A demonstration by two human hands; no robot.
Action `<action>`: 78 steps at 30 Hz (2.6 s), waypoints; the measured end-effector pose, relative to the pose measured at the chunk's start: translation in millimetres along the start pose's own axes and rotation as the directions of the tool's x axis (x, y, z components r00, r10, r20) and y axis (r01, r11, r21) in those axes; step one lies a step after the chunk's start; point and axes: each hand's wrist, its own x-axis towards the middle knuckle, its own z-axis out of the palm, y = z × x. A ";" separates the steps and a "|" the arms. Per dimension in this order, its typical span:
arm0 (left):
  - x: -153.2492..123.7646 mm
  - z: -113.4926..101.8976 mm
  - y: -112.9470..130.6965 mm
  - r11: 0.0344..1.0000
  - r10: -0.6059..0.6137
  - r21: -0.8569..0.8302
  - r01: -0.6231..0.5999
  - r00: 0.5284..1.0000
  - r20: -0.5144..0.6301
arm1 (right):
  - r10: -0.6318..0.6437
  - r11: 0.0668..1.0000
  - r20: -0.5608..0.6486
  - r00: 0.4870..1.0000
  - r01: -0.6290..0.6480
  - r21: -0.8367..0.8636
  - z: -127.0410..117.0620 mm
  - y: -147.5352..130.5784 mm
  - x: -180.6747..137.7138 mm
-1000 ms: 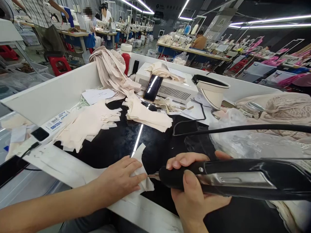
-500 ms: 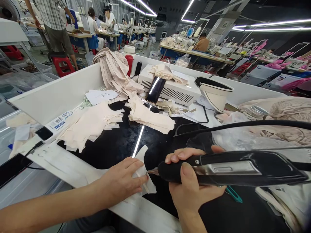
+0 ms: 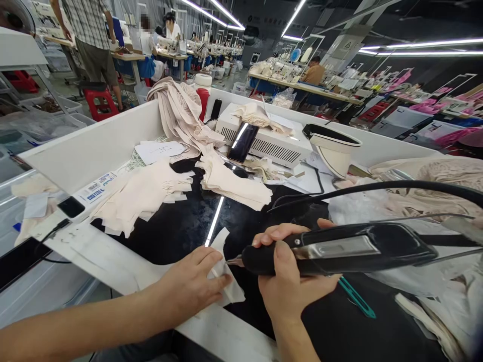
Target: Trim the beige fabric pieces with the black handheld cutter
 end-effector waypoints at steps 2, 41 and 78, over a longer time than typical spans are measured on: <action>-0.6 -0.2 3.9 1.000 -0.005 0.031 0.004 1.000 0.021 | 0.002 1.000 0.004 1.000 -0.002 -0.001 -1.2 -0.6 -0.8; 20.5 -19.8 -86.9 0.943 0.281 -0.259 -0.208 0.915 0.290 | -0.029 0.999 0.028 0.999 0.030 -0.018 -8.1 -3.6 -6.0; 21.5 -11.0 -82.6 0.939 0.275 -0.270 -0.213 0.937 0.215 | -0.055 0.998 -0.038 0.998 0.055 0.001 11.8 17.7 10.9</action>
